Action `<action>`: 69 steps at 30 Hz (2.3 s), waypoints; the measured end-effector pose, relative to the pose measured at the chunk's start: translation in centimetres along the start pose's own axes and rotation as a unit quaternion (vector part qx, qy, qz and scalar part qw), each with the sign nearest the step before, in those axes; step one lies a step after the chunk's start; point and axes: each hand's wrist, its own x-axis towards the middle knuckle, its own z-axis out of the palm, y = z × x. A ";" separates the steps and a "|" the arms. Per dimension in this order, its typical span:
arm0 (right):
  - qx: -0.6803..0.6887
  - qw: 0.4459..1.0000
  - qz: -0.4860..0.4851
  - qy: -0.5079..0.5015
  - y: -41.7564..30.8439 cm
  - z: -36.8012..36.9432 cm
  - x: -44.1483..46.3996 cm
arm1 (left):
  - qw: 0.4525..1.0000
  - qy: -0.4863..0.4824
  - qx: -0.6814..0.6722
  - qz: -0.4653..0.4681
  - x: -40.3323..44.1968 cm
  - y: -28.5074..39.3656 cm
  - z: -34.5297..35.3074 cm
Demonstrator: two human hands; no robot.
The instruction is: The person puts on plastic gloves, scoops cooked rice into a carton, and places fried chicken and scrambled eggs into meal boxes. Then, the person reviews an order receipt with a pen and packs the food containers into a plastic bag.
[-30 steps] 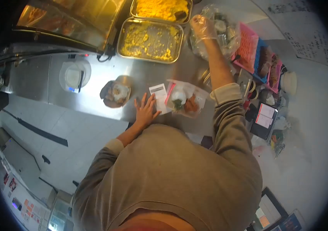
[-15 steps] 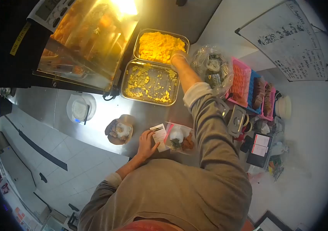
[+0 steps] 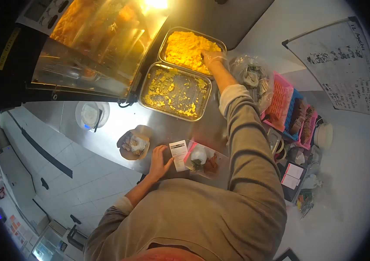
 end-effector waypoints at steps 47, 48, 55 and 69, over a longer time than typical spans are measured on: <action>0.333 0.878 0.206 0.277 -4.1 27.1 -42.4 | 0.972 -0.185 -0.020 0.144 -10.0 -7.9 -9.8; 0.319 0.879 0.208 0.288 -4.2 27.5 -42.3 | 0.972 -0.179 -0.020 0.148 -10.2 -8.1 -9.9; 0.268 0.872 0.212 0.350 -4.5 28.7 -41.3 | 0.976 -0.183 -0.041 0.107 -10.4 -8.0 -10.6; 0.434 0.704 0.054 0.560 -2.6 4.9 -37.6 | 0.972 -0.220 -0.062 0.047 -10.5 -8.4 -10.2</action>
